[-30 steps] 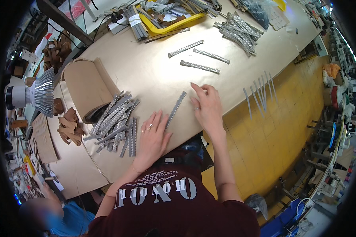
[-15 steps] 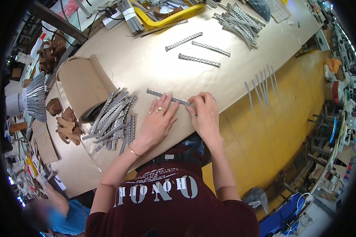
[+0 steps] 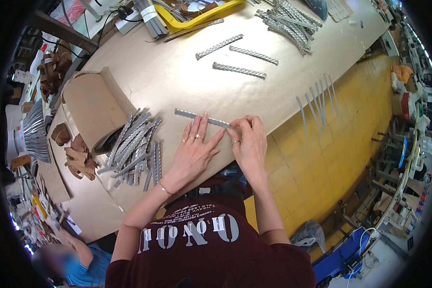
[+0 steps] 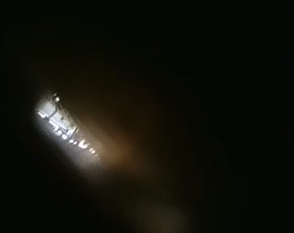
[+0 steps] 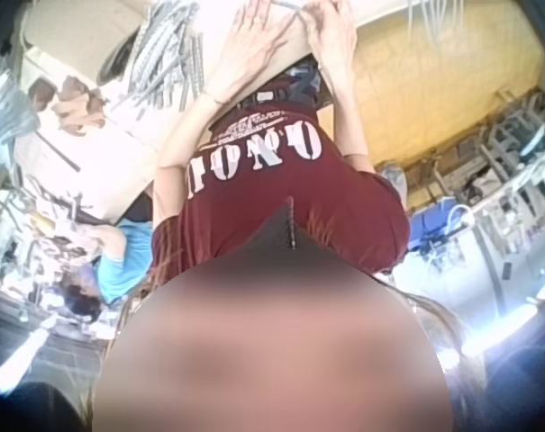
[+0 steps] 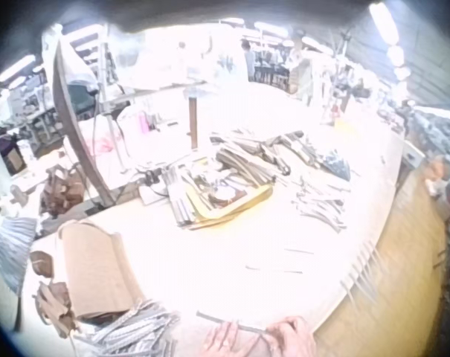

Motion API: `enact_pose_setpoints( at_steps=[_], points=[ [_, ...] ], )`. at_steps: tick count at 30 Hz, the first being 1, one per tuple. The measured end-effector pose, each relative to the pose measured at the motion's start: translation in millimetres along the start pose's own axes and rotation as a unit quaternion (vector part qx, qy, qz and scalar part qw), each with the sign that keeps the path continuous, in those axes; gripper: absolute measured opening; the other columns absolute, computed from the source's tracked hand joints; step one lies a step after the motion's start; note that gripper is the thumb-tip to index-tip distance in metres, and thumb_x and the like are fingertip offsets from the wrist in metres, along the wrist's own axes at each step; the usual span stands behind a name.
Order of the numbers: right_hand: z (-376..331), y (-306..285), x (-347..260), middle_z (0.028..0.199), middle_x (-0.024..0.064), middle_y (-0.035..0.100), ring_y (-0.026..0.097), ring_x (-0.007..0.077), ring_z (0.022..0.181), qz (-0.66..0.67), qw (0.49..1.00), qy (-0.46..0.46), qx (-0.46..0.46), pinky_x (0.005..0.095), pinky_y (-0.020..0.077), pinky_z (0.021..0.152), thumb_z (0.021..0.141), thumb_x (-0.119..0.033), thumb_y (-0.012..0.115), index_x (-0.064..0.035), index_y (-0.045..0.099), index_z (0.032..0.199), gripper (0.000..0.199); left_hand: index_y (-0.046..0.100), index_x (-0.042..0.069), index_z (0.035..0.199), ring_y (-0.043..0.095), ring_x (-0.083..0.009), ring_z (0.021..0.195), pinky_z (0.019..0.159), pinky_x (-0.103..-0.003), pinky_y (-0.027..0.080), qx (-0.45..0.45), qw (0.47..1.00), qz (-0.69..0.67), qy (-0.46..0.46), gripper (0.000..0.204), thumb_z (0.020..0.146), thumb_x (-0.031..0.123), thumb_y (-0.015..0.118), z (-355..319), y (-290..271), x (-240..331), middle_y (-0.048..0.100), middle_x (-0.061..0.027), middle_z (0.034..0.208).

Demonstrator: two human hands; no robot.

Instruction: The person repeatedly picks up short braided cords from a pile on a workbench, briefly inspects each one, and places them into a separate pile. The person also handles a cardboard box and other items on the table.

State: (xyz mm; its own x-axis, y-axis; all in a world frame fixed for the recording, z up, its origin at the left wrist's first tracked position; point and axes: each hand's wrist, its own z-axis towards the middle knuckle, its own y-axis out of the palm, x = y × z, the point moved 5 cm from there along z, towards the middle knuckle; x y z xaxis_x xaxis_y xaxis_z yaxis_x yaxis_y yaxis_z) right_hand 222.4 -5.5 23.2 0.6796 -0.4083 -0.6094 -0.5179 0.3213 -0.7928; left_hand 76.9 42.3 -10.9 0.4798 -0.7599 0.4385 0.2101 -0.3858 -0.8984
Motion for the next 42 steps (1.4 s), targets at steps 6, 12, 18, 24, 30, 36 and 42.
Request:
enact_pose_setpoints(
  at_steps=[6, 12, 18, 24, 30, 36, 42],
  points=[
    [2, 0, -2, 0.105, 0.0123, 0.057, 0.057, 0.0317, 0.1, -0.021, 0.999, 0.034, -0.015, 0.0424, 0.044, 0.084, 0.083, -0.01, 0.073, -0.0043, 0.066, 0.096, 0.017, 0.043, 0.025, 0.149, 0.02, -0.0403, 0.148, 0.118, -0.05, 0.02, 0.011, 1.0, -0.002, -0.007, 0.058, 0.094, 0.031, 0.061, 0, 2, 0, 0.02, -0.0259, 0.159],
    [3, -1, -5, 0.105, 0.0101, 0.058, 0.058, 0.0292, 0.101, -0.027, 0.997, 0.071, -0.026, 0.0415, 0.0414, 0.083, 0.083, -0.011, 0.073, -0.0053, 0.066, 0.096, 0.016, 0.045, 0.025, 0.147, 0.02, -0.0391, 0.148, 0.118, -0.05, 0.02, 0.018, 1.0, -0.008, -0.007, 0.057, 0.093, 0.03, 0.062, -1, 2, 0, 0.02, -0.0252, 0.159],
    [1, -1, -11, 0.105, 0.0087, 0.058, 0.058, 0.0273, 0.1, -0.05, 0.996, 0.076, -0.013, 0.041, 0.0395, 0.082, 0.084, -0.011, 0.073, -0.0061, 0.066, 0.097, 0.016, 0.045, 0.024, 0.147, 0.019, -0.0391, 0.148, 0.119, -0.05, 0.02, 0.015, 1.0, -0.011, -0.007, 0.057, 0.092, 0.031, 0.062, 0, 1, 1, 0.02, -0.0252, 0.159],
    [2, -2, -14, 0.105, 0.0075, 0.058, 0.058, 0.0258, 0.099, -0.065, 0.995, 0.077, -0.015, 0.0403, 0.0381, 0.083, 0.084, -0.011, 0.072, -0.0072, 0.067, 0.097, 0.015, 0.045, 0.024, 0.147, 0.019, -0.0391, 0.148, 0.119, -0.051, 0.02, 0.013, 1.0, -0.01, -0.005, 0.058, 0.092, 0.031, 0.063, 0, -1, 0, 0.02, -0.0255, 0.159],
    [4, 0, -9, 0.105, 0.0074, 0.058, 0.058, 0.0256, 0.1, -0.076, 0.994, 0.07, -0.038, 0.0405, 0.0383, 0.083, 0.084, -0.012, 0.073, -0.0081, 0.068, 0.096, 0.014, 0.045, 0.024, 0.147, 0.02, -0.0392, 0.148, 0.118, -0.051, 0.02, 0.011, 1.0, -0.003, -0.004, 0.058, 0.092, 0.032, 0.063, 0, 0, 1, 0.021, -0.0256, 0.159],
    [12, -1, -1, 0.107, 0.0099, 0.059, 0.058, 0.0277, 0.102, -0.023, 0.991, 0.101, -0.084, 0.0414, 0.0408, 0.085, 0.083, -0.016, 0.074, -0.0077, 0.068, 0.091, 0.013, 0.045, 0.023, 0.147, 0.019, -0.0397, 0.148, 0.118, -0.051, 0.021, 0.01, 1.0, -0.003, -0.004, 0.058, 0.092, 0.032, 0.062, -1, 2, 0, 0.021, -0.0257, 0.159],
    [17, 2, -31, 0.108, 0.0154, 0.058, 0.056, 0.0342, 0.104, -0.098, 0.992, 0.023, -0.078, 0.0421, 0.0431, 0.088, 0.085, -0.013, 0.071, -0.0026, 0.066, 0.089, 0.012, 0.048, 0.019, 0.143, 0.019, -0.0386, 0.149, 0.119, -0.052, 0.021, 0.024, 1.0, -0.004, -0.004, 0.054, 0.092, 0.031, 0.061, 0, 0, 0, 0.022, -0.0255, 0.158]
  ],
)
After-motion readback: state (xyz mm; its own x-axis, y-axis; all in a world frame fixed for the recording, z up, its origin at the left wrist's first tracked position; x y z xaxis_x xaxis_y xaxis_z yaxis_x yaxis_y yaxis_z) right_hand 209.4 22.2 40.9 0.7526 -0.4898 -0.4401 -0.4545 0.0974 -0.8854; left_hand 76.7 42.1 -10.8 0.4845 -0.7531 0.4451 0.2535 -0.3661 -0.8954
